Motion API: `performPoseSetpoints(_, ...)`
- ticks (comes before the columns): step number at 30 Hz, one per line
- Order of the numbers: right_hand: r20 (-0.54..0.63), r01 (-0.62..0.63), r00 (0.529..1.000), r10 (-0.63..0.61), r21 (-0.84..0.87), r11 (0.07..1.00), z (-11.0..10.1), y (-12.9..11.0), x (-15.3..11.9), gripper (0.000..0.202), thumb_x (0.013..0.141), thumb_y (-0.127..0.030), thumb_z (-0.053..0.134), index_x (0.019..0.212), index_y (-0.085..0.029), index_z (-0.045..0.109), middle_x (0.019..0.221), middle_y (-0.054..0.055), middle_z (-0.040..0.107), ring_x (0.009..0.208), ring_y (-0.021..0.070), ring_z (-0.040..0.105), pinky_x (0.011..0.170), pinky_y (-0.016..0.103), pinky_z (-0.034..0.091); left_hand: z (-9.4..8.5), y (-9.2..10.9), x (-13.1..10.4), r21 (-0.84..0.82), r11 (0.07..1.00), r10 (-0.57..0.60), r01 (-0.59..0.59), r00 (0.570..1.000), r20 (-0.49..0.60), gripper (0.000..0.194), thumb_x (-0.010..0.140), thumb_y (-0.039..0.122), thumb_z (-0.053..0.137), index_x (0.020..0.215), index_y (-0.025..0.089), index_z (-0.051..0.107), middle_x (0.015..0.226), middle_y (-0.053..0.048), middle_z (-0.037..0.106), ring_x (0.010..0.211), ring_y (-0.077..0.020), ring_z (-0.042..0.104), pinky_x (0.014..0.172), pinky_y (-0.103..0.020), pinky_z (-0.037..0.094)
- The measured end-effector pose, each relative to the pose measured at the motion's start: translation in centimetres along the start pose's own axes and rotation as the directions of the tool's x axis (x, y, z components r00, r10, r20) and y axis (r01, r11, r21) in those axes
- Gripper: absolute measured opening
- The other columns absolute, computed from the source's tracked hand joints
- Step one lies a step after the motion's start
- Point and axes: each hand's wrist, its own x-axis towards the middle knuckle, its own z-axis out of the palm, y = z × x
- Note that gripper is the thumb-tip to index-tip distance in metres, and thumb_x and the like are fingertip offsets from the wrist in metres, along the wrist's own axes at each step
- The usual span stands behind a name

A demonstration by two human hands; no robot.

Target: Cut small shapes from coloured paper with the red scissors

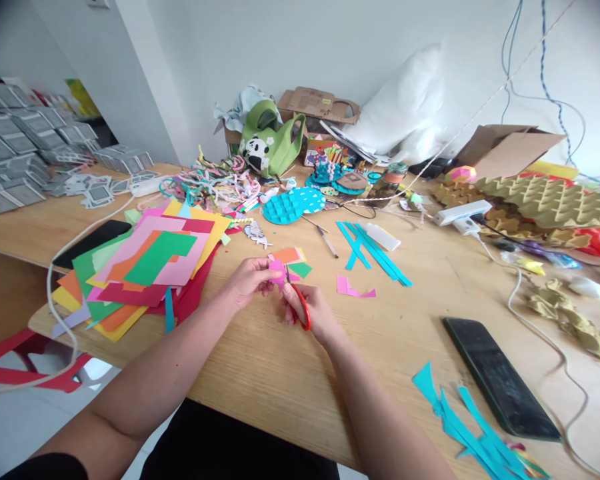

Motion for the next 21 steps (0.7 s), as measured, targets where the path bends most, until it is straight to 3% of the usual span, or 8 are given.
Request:
performPoseSetpoints(12, 0.006, -0.033, 0.999, 0.033, -0.012, 0.999, 0.06, -0.2, -0.02, 0.056, 0.082, -0.068, 0.044, 0.064, -0.017, 0.055, 0.047, 0.001, 0.054, 0.042, 0.0107, 0.046, 0.044, 0.024, 0.033, 0.04, -0.03, 0.09, 0.016, 0.998, 0.055, -0.053, 0.995, -0.079, 0.013, 0.065, 0.023, 0.066, 0.071, 0.012, 0.062, 0.056, 0.001, 0.056, 0.044, -0.0065, 0.047, 0.036, -0.017, 0.032)
performPoseSetpoints(21, -0.015, -0.064, 0.998, 0.064, -0.009, 0.998, -0.01, 0.07, 0.12, 0.058, 0.081, -0.07, 0.044, 0.064, -0.016, 0.056, 0.045, 0.0, 0.054, 0.041, 0.0103, 0.045, 0.042, 0.023, 0.032, 0.17, -0.07, -0.01, 0.116, 0.991, 0.077, -0.071, 0.996, -0.048, 0.005, 0.068, 0.016, 0.06, 0.069, 0.011, 0.061, 0.055, 0.001, 0.057, 0.042, -0.0061, 0.047, 0.036, -0.016, 0.032)
